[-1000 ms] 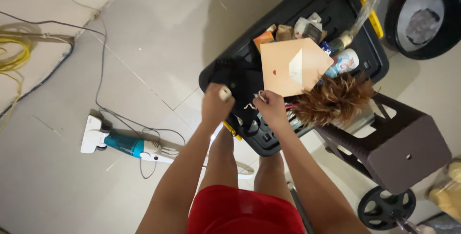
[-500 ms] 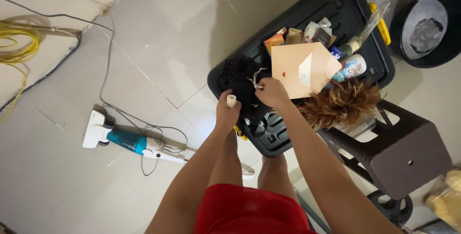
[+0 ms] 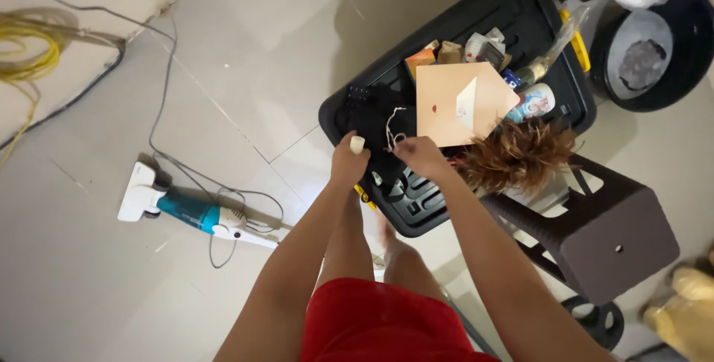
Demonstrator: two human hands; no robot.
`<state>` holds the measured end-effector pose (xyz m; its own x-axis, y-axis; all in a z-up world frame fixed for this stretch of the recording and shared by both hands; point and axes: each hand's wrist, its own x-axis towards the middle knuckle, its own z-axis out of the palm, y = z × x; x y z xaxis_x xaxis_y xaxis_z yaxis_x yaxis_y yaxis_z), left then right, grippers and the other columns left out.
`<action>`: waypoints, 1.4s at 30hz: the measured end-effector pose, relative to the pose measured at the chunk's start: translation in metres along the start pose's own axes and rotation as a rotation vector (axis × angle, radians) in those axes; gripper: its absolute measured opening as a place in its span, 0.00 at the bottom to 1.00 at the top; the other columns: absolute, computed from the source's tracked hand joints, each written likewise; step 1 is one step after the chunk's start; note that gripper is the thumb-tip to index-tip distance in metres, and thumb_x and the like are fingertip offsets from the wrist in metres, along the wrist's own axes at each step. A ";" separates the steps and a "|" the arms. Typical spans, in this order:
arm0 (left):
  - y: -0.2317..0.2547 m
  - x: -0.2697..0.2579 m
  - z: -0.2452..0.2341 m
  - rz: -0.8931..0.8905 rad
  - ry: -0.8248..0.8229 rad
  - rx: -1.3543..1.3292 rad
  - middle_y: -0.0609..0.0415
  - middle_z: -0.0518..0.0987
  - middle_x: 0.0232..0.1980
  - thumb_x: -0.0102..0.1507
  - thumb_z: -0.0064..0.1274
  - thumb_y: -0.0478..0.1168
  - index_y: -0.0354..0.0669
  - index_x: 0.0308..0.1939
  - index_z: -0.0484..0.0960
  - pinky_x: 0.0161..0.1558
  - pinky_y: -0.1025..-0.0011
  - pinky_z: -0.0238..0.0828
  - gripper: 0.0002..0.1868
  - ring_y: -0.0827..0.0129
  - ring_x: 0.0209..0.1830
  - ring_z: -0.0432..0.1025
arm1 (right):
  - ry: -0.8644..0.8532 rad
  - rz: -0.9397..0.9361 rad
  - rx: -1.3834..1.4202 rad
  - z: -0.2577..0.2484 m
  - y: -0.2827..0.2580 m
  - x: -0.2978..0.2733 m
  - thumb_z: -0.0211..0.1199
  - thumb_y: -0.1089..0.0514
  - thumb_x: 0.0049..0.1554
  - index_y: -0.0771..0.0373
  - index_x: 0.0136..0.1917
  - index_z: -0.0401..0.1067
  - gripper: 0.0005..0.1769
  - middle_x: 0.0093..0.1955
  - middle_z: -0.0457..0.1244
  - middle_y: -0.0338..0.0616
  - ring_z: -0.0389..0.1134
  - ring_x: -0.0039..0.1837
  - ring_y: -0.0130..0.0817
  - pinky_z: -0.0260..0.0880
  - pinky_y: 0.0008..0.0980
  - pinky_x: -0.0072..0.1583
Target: Organize items on top of a dresser, dust a wall-mounted unit, and sort through a storage bin.
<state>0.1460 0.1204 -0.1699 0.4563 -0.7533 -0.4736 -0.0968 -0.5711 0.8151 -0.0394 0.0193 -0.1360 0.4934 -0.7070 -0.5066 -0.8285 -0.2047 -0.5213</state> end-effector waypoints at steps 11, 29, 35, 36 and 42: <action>0.002 -0.026 0.012 0.003 0.097 -0.032 0.39 0.82 0.56 0.55 0.57 0.38 0.40 0.64 0.76 0.58 0.61 0.71 0.31 0.49 0.58 0.76 | -0.084 0.181 0.619 -0.018 0.021 0.006 0.52 0.64 0.62 0.68 0.58 0.76 0.15 0.49 0.70 0.45 0.73 0.49 0.35 0.73 0.34 0.48; -0.025 -0.013 0.010 0.040 0.134 -0.012 0.39 0.83 0.51 0.55 0.57 0.38 0.38 0.59 0.80 0.56 0.61 0.73 0.27 0.50 0.53 0.78 | 0.226 0.255 0.796 -0.033 0.041 -0.006 0.57 0.65 0.60 0.67 0.53 0.76 0.10 0.47 0.70 0.42 0.73 0.40 0.29 0.74 0.29 0.38; -0.027 -0.011 0.003 0.033 0.118 -0.010 0.39 0.84 0.49 0.54 0.57 0.38 0.38 0.58 0.80 0.54 0.61 0.74 0.27 0.50 0.52 0.78 | 0.279 0.314 0.844 -0.037 0.080 -0.028 0.58 0.67 0.58 0.69 0.55 0.76 0.12 0.42 0.69 0.46 0.68 0.35 0.32 0.67 0.28 0.35; -0.029 -0.009 0.004 0.034 0.115 -0.007 0.39 0.84 0.49 0.54 0.57 0.38 0.38 0.58 0.80 0.54 0.61 0.74 0.27 0.50 0.52 0.78 | 0.281 0.316 0.846 -0.029 0.089 -0.024 0.58 0.67 0.58 0.69 0.55 0.76 0.12 0.42 0.69 0.46 0.68 0.35 0.32 0.67 0.28 0.35; -0.016 -0.005 0.003 -0.009 0.148 0.080 0.39 0.84 0.49 0.57 0.57 0.39 0.40 0.57 0.82 0.54 0.60 0.73 0.24 0.49 0.52 0.78 | 0.277 0.028 0.094 -0.019 0.060 -0.014 0.60 0.58 0.55 0.65 0.56 0.80 0.17 0.41 0.70 0.61 0.72 0.44 0.53 0.72 0.44 0.49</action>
<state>0.1421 0.1324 -0.1816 0.5820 -0.6953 -0.4217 -0.1593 -0.6060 0.7793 -0.1009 0.0040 -0.1472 0.3692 -0.8720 -0.3214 -0.8061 -0.1284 -0.5776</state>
